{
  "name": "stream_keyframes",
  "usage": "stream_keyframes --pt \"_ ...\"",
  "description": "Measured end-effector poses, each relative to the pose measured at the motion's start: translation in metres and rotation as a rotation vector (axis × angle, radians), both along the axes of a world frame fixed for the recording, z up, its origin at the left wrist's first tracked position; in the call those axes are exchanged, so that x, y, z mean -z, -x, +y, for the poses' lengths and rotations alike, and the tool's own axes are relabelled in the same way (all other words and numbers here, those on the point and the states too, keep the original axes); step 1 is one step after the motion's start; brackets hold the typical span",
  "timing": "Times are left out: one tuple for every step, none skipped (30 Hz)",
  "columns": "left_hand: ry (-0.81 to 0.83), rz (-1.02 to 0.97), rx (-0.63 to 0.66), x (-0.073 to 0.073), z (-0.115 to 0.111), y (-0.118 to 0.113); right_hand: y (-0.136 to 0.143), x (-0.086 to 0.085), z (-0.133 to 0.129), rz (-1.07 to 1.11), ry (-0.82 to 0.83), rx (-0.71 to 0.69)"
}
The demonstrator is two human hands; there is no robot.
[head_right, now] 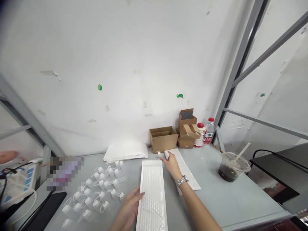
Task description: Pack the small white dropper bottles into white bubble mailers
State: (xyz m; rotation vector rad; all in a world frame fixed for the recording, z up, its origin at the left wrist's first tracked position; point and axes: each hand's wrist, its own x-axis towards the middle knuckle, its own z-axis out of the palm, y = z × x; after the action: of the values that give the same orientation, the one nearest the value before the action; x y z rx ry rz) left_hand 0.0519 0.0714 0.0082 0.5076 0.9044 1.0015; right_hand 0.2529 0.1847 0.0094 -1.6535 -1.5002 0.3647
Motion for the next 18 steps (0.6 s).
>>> stream_keyframes --pt "0.007 -0.008 -0.015 -0.002 -0.001 0.002 0.008 0.002 0.010 0.020 0.011 -0.016" --pt "0.008 -0.014 -0.026 -0.004 -0.002 0.003 0.015 0.004 0.019 0.032 0.015 -0.034" --pt "0.006 -0.014 -0.033 -0.006 -0.003 0.004 0.020 0.006 0.026 0.042 0.012 -0.051" --pt "0.000 -0.006 -0.035 -0.006 -0.003 0.004 0.025 0.008 0.031 0.055 0.009 -0.066" --pt "-0.009 0.012 -0.034 -0.004 -0.002 0.004 0.028 0.010 0.035 0.068 0.004 -0.075" --pt "-0.019 0.038 -0.031 -0.001 -0.001 0.004 0.030 0.012 0.036 0.082 -0.005 -0.080" --pt "-0.030 0.075 -0.028 0.003 0.001 0.003 0.031 0.013 0.036 0.096 -0.020 -0.081" --pt "-0.043 0.121 -0.032 0.009 0.003 0.003 0.031 0.013 0.033 0.110 -0.042 -0.076" --pt "-0.052 0.177 -0.045 0.015 0.006 0.002 0.031 0.012 0.029 0.126 -0.068 -0.066" --pt "-0.062 0.238 -0.065 0.020 0.009 0.001 0.030 0.011 0.024 0.143 -0.097 -0.051" --pt "-0.077 0.289 -0.085 0.025 0.012 0.000 0.028 0.010 0.018 0.161 -0.126 -0.031" --pt "-0.099 0.325 -0.102 0.029 0.015 0.000 0.027 0.009 0.012 0.176 -0.150 -0.009" --pt "-0.125 0.344 -0.114 0.032 0.017 -0.001 0.025 0.007 0.006 0.195 -0.174 0.010" --pt "-0.151 0.348 -0.124 0.034 0.019 -0.001 0.023 0.006 0.001 0.220 -0.203 0.027" --pt "-0.171 0.345 -0.136 0.035 0.020 -0.001 0.022 0.005 -0.003 0.252 -0.237 0.037" --pt "-0.179 0.343 -0.152 0.036 0.021 -0.002 0.022 0.004 -0.006 0.289 -0.273 0.037" --pt "-0.176 0.345 -0.175 0.037 0.022 -0.002 0.022 0.004 -0.008 0.331 -0.302 0.021" --pt "-0.165 0.349 -0.200 0.037 0.023 -0.002 0.022 0.004 -0.010 0.380 -0.317 -0.014"
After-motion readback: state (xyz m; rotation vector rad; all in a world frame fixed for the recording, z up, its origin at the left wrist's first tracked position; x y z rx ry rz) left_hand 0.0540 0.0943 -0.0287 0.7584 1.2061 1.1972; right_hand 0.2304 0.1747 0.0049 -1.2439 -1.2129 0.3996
